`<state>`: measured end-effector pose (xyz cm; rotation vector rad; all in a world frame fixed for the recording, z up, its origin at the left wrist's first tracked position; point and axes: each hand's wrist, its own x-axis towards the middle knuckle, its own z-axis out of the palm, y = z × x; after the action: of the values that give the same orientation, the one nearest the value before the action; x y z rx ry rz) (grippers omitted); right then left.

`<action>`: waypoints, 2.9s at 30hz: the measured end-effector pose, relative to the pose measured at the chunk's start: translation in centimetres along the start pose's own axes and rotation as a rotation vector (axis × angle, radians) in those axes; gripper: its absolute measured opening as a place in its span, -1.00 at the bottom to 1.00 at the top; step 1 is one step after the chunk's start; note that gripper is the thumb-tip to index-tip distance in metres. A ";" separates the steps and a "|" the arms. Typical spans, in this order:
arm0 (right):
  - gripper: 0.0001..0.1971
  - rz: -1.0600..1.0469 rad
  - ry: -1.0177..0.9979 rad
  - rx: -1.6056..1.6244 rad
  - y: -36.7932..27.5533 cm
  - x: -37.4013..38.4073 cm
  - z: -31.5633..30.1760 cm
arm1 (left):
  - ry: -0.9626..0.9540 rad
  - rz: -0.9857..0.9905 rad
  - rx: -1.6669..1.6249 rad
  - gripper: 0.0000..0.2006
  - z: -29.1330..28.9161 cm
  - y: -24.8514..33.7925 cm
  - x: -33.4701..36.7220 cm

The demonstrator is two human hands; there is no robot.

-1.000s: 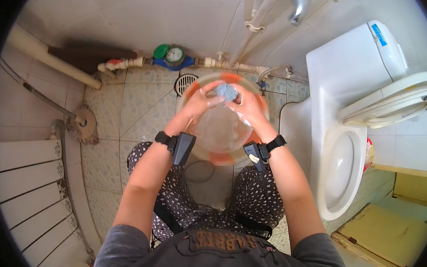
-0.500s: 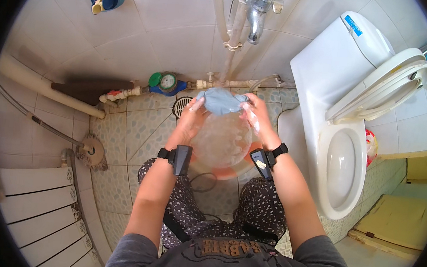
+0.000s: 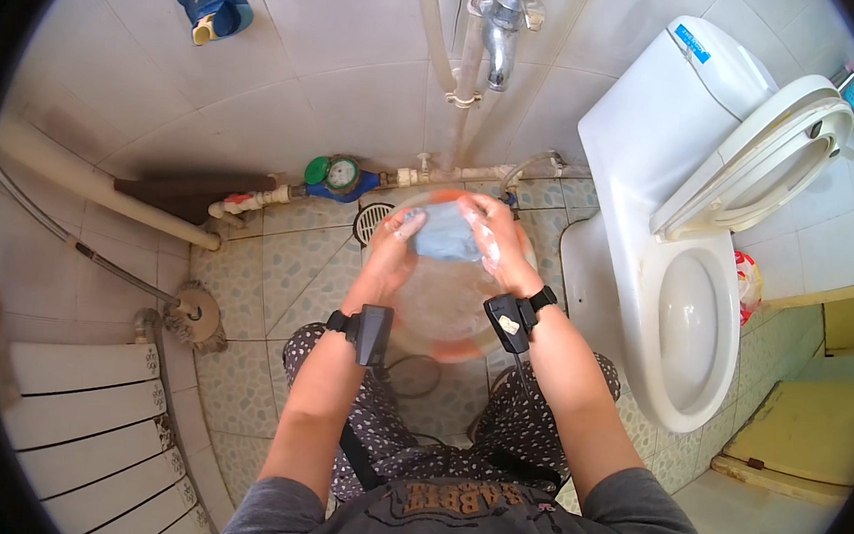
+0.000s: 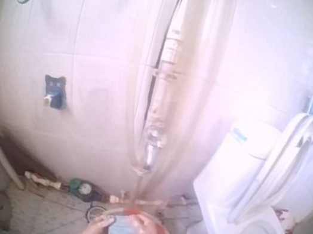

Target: The recorder fills a basin with water and uses liquid detergent to wash a small blue cloth.

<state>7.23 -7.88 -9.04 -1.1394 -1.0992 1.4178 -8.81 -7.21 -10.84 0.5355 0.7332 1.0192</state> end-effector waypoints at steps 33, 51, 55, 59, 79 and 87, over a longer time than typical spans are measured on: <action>-0.78 -0.528 0.336 -0.798 -0.1 -2.7 7.8 | 0.055 -0.103 -0.025 -0.74 -1.1 -1.7 1.4; -0.73 -0.388 0.406 -0.878 1.7 -0.9 6.1 | 0.249 -0.114 0.060 -0.79 0.4 -2.6 1.2; -0.79 -0.094 0.251 -0.761 2.8 2.8 0.2 | 0.198 -0.215 -0.016 -0.69 2.6 -2.0 0.5; -0.75 -0.047 0.040 0.059 0.8 0.7 -1.1 | 0.089 -0.218 -0.149 -0.67 0.6 0.7 -0.3; -0.88 -0.510 -0.064 -0.710 -3.5 -1.5 1.7 | 0.237 0.256 0.961 -0.79 -2.7 2.7 1.8; -0.82 -0.295 -0.394 -0.649 -2.7 -1.9 2.0 | -0.268 0.051 -0.568 -0.57 0.9 3.5 0.3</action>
<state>5.79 -9.60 -5.88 -1.0824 -2.0195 1.0974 -10.04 -5.42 -7.90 0.1886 0.1734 1.1184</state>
